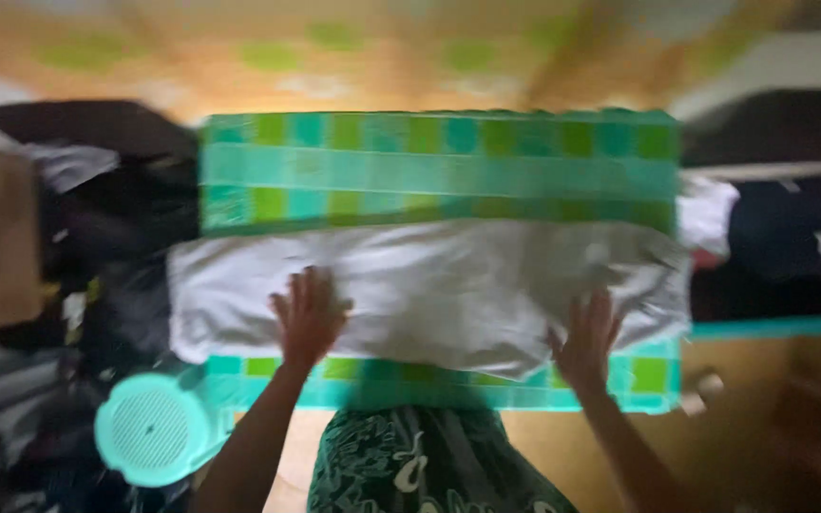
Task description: The recorder folds a pair of grey pants and a black shirt on a table and places them in a drawer.
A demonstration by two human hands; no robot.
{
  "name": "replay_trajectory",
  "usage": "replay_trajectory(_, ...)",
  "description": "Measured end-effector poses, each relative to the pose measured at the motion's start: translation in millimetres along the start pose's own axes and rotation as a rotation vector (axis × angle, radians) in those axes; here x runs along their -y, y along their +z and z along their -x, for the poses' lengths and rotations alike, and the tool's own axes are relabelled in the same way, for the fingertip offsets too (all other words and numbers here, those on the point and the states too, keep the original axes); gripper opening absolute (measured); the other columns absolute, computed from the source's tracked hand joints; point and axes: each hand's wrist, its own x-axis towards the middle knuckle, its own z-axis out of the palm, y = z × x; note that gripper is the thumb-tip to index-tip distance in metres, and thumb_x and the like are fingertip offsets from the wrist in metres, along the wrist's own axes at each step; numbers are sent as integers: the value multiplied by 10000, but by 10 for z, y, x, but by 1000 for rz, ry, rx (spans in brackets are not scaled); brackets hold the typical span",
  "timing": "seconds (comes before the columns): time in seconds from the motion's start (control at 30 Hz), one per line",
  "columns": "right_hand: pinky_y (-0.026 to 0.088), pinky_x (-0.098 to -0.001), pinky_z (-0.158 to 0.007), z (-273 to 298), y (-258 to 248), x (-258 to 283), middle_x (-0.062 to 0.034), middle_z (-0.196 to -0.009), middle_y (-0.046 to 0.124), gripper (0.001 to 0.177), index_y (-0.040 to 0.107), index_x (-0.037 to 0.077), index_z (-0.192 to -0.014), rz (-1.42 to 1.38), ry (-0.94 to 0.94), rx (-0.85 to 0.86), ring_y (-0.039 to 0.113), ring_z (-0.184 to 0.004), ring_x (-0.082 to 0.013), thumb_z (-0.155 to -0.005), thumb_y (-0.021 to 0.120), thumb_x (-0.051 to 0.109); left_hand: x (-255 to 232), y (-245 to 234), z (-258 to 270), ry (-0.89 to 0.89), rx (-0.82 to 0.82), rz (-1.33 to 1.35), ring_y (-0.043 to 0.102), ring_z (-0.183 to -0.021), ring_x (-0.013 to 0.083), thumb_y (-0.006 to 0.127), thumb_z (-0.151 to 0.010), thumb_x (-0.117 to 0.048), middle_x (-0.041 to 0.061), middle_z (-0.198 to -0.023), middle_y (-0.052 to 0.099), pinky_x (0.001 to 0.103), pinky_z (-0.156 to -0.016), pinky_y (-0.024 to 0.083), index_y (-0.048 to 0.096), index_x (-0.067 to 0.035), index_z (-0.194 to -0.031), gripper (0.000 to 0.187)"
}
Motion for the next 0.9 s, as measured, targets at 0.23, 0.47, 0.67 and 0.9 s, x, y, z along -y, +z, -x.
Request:
replay_trajectory(0.23,186,-668,-1214,957,469,1674,-281,-1606,295,805,390,31,-1494,-259,-395,89,239,-1521,-462,-829,701,361,1759,-145,532,-464,-243,-9,230,-1495,532,717,-826,-580,261,-1661,226,813,-1036,219,330,-243,-1603,932)
replay_trajectory(0.47,211,-568,-1220,757,653,3384,-308,-1620,269,894,310,-36,-1547,-573,-472,270,255,-1506,-479,-828,743,271,2989,728,475,-1018,-76,1071,699,-948,294,747,-893,-465,238,-1074,772,417,-847,565,449,74,-1462,839)
replay_trajectory(0.67,217,-530,-1246,119,470,4751,-288,-1664,214,813,278,14,-1588,-626,-639,329,238,-1542,-446,-936,660,312,3370,1096,531,-742,150,1232,626,-836,163,724,-906,-396,57,-920,753,355,-773,523,789,-1,-1090,441)
replay_trajectory(0.9,182,-527,-1240,72,1351,5229,-294,-1681,163,830,217,-1,-1627,-856,-312,248,186,-1560,-454,-1019,575,438,2913,-149,643,-481,215,1601,640,-929,125,666,-942,-240,20,-1118,738,331,-846,522,639,-29,-1358,468)
